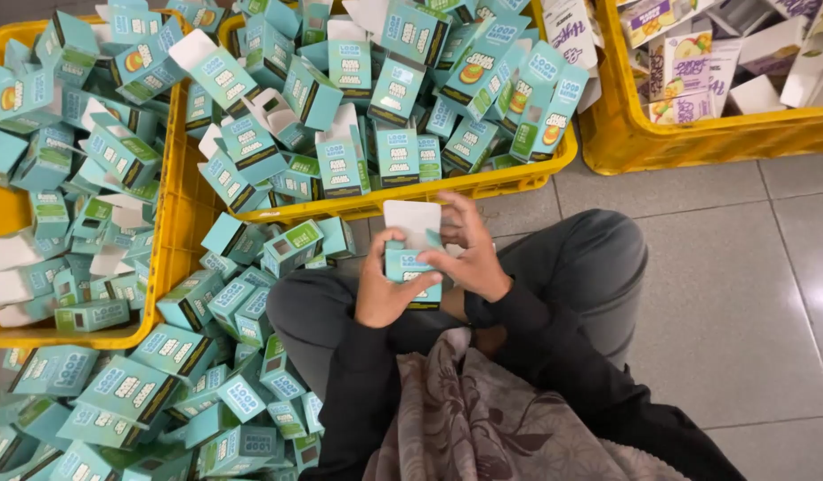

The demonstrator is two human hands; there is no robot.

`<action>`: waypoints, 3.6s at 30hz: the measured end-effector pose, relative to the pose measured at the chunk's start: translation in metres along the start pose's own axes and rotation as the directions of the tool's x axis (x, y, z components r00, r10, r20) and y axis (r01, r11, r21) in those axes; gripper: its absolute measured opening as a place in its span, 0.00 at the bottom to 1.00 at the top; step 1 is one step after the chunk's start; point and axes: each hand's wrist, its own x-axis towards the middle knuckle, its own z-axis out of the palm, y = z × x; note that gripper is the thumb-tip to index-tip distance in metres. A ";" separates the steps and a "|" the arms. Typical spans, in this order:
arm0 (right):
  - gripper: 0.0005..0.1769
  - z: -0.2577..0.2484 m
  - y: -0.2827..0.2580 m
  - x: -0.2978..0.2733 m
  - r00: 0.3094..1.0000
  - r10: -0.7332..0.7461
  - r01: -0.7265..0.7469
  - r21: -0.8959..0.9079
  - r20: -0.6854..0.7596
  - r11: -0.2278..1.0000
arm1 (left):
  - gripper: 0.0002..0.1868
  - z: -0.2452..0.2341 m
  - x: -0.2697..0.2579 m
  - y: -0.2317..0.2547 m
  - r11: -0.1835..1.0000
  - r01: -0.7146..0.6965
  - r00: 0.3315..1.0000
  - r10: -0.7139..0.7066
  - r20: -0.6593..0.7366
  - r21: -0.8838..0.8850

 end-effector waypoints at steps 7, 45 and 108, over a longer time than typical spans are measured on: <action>0.09 -0.003 -0.018 0.000 0.988 -0.022 0.015 -0.048 -0.155 0.999 | 0.61 0.015 -0.003 0.026 0.994 -0.064 0.989 0.075 -0.128 0.094; 0.20 0.013 -0.056 0.016 0.993 -0.064 0.091 -0.311 0.097 0.946 | 0.63 0.029 -0.006 0.015 0.942 -0.095 0.943 0.188 -0.273 0.322; 0.13 0.005 0.082 -0.010 0.961 0.248 -0.271 -0.237 -0.124 0.933 | 0.47 0.044 0.004 -0.107 0.942 0.174 0.975 -0.124 -0.185 0.288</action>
